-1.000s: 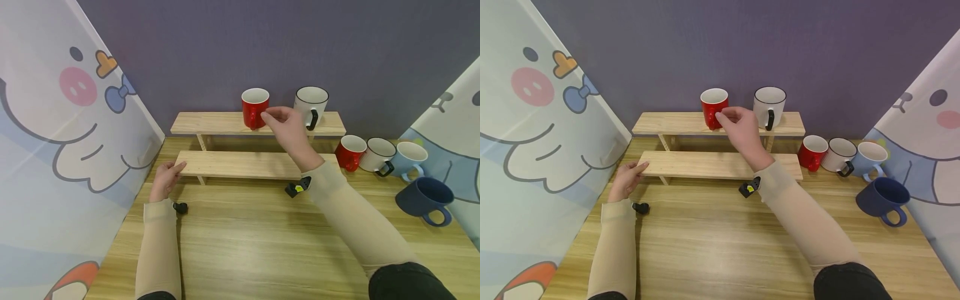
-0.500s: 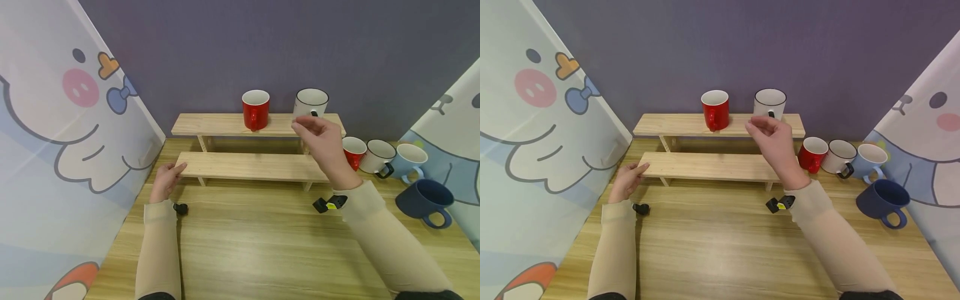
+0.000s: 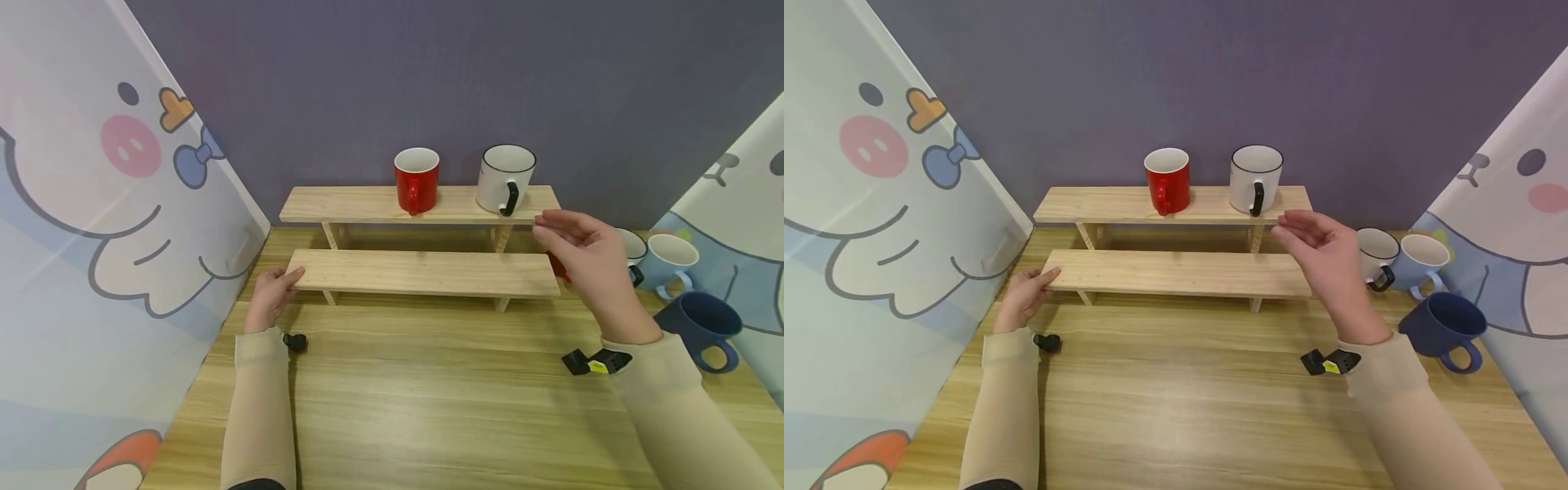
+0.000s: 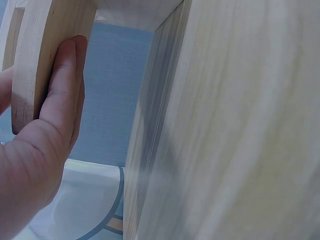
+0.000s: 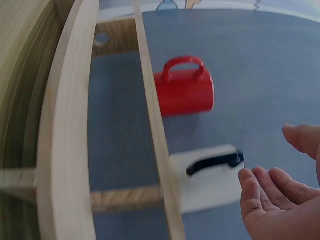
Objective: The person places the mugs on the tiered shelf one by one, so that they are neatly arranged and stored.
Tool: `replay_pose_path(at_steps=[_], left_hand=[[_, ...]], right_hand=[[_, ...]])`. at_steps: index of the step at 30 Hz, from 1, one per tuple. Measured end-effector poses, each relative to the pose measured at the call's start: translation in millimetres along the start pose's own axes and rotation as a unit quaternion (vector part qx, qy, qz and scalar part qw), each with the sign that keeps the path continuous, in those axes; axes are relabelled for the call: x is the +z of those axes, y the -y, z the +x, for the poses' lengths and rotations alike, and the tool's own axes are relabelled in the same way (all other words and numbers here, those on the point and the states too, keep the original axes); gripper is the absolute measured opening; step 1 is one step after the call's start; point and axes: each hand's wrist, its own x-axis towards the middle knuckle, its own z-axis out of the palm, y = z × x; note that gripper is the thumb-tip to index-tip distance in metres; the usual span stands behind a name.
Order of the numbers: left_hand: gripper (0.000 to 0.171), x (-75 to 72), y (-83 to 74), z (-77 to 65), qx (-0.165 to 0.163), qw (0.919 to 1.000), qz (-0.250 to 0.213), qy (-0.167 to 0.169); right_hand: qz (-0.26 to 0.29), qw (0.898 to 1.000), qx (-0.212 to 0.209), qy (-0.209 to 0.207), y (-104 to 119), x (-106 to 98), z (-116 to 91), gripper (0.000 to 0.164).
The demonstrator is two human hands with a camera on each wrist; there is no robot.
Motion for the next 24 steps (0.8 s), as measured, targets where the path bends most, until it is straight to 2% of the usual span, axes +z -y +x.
replay_pose_path(at_steps=[8,14,15,17,19,24], left_hand=[[0.050,2.2,0.5,0.5,-0.004,0.9999,-0.004,-0.010],[0.071,3.3,-2.9,0.5,-0.003,1.0000,-0.006,0.001],[0.072,3.2,-3.4,0.3,-0.002,1.0000,-0.007,0.003],[0.071,2.9,-4.1,-0.8,-0.005,0.9999,-0.011,0.001],[0.068,2.6,-3.9,-1.3,-0.010,0.9999,-0.013,-0.004],[0.061,4.2,-2.0,-0.8,-0.010,0.9995,-0.028,-0.012]], right_hand=[[-0.069,0.995,0.052,-0.044,-15,-42,-16,0.046],[0.004,0.994,0.064,-0.089,-26,-75,-30,0.044],[0.022,0.993,0.063,-0.095,-28,-79,-32,0.043],[0.013,0.992,0.063,-0.107,-32,-87,-35,0.041],[0.028,0.990,0.064,-0.120,-36,-95,-38,0.040],[-0.060,0.984,0.082,-0.149,-46,-117,-50,0.043]])
